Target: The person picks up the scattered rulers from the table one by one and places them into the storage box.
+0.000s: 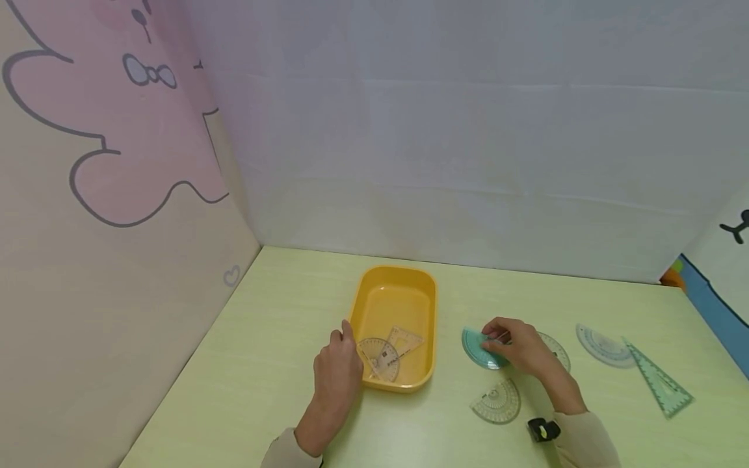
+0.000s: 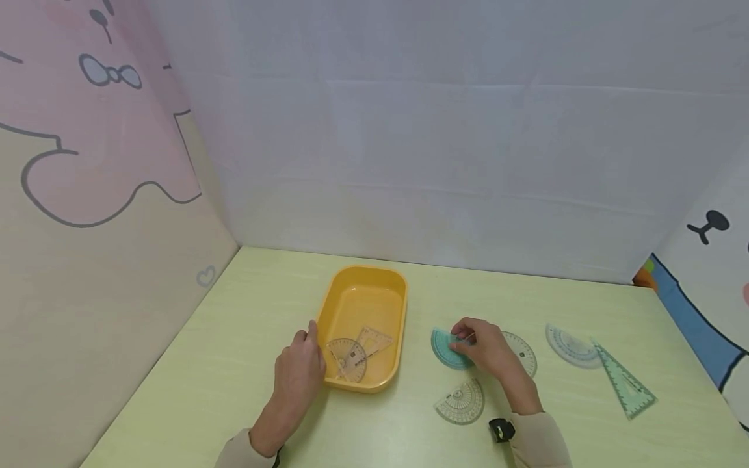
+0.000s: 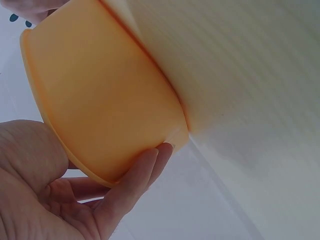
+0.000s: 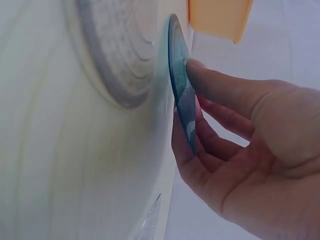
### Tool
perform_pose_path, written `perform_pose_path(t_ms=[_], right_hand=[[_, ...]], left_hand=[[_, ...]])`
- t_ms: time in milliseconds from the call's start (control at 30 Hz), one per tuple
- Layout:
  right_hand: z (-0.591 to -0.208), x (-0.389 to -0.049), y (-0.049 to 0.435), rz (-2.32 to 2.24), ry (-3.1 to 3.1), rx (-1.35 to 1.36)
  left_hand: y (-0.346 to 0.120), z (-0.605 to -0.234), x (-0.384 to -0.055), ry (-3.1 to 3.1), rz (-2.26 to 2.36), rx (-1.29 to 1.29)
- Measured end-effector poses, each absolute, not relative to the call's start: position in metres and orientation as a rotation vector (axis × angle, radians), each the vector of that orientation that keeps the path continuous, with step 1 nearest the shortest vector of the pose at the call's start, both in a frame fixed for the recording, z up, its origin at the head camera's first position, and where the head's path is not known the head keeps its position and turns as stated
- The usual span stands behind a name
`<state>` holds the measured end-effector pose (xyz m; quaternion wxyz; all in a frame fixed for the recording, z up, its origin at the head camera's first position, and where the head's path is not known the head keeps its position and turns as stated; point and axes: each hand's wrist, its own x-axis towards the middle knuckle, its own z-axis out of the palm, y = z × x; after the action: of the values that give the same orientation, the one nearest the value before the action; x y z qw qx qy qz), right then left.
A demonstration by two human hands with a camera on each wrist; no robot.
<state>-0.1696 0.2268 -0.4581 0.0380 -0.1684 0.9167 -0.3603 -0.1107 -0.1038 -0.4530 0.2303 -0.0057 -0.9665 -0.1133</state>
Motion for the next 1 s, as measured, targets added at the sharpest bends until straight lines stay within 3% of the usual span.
perform_pose_path(t_ms=[1000], right_hand=[[-0.4533,-0.1662,0.2295,-1.321,2.708,-0.474]], left_hand=[[-0.1034,-0.4513,-0.1099,-2.687,-0.309,-0.003]])
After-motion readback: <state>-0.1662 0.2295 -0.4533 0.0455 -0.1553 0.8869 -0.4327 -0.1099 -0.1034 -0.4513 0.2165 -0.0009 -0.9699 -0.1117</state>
